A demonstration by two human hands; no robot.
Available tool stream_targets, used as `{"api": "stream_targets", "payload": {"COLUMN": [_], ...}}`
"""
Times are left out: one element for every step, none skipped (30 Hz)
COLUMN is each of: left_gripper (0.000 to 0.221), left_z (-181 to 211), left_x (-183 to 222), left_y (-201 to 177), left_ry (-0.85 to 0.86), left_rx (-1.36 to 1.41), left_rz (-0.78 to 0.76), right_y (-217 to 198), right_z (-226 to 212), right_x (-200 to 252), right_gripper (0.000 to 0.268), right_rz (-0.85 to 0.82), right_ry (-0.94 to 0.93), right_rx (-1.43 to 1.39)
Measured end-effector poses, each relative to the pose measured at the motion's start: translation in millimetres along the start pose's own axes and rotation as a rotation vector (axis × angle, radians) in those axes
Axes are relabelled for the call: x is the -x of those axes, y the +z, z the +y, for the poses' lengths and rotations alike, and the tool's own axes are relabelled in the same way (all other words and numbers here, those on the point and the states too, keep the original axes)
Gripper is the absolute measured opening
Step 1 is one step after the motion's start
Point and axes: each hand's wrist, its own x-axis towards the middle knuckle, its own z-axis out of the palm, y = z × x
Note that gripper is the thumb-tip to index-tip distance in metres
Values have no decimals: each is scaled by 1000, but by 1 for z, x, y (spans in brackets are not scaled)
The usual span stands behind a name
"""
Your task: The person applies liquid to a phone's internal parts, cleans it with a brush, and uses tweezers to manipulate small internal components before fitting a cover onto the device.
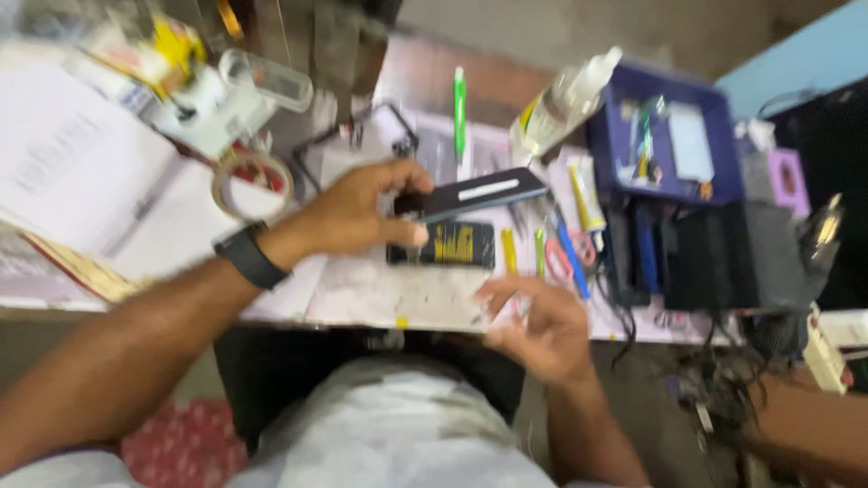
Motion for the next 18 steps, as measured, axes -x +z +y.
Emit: {"api": "stream_targets", "payload": {"left_gripper": [47, 46, 45, 46, 47, 48, 49, 50, 51, 50, 49, 48, 46, 45, 44, 44, 45, 46], "left_z": [-2, -3, -1, 2, 4, 7, 8, 8, 7, 5, 4, 2, 2, 2, 2, 3, 5, 6], "left_x": [1, 2, 0, -1, -3, -4, -6, -8, -9, -11, -12, -12, -12, -12, -13, -12, -10, -8], "left_y": [-4, -9, -13, -13, -14, -15, -15, -14, -14, -15, -15, -15, -16, -16, -16, -18, -20, -22], "left_ry": [-54, -107, -142, -159, -171, -184, -191, -198, -205, -220, -237, -254, -278, -302, -325, -248, -171, -94], "left_rx": [53, 108, 148, 208, 257, 307, 330, 352, 375, 380, 388, 395, 303, 210, 119, 27, -63, -152], "left_rz": [-48, -96, -145, -192, -234, -276, -294, -312, -329, -332, -335, -338, -322, -307, -294, -261, -225, -190], "right_y": [2, 3, 2, 1, 1, 1, 3, 3, 1, -1, -4, -7, -11, -13, -14, -15, -16, -17], "right_z": [3, 2, 1, -4, -7, -10, -10, -9, -5, 1, 8, 15, 22, 29, 36, 43, 49, 53], "right_x": [-8, -16, -29, -38, -50, -59, -67, -74, -79, -84, -86, -87, -88, -89, -90, -92, -93, -94], "right_gripper": [38, 44, 52, 57, 61, 64, 66, 68, 62, 56, 51, 42, 33, 24, 22, 19, 17, 16], "right_rz": [155, 240, 326, 339, 354, 365, 378, 391, 366, 342, 316, 294, 273, 252, 264, 274, 281, 283], "right_ry": [-43, -160, -300, -329, -372, -370, -372, -374, -362, -349, -334, -306, -278, -249, -166, -83, 0, 27], "right_rx": [266, 450, 642, 679, 714, 675, 636, 597, 604, 611, 616, 607, 598, 589, 487, 382, 276, 239]}}
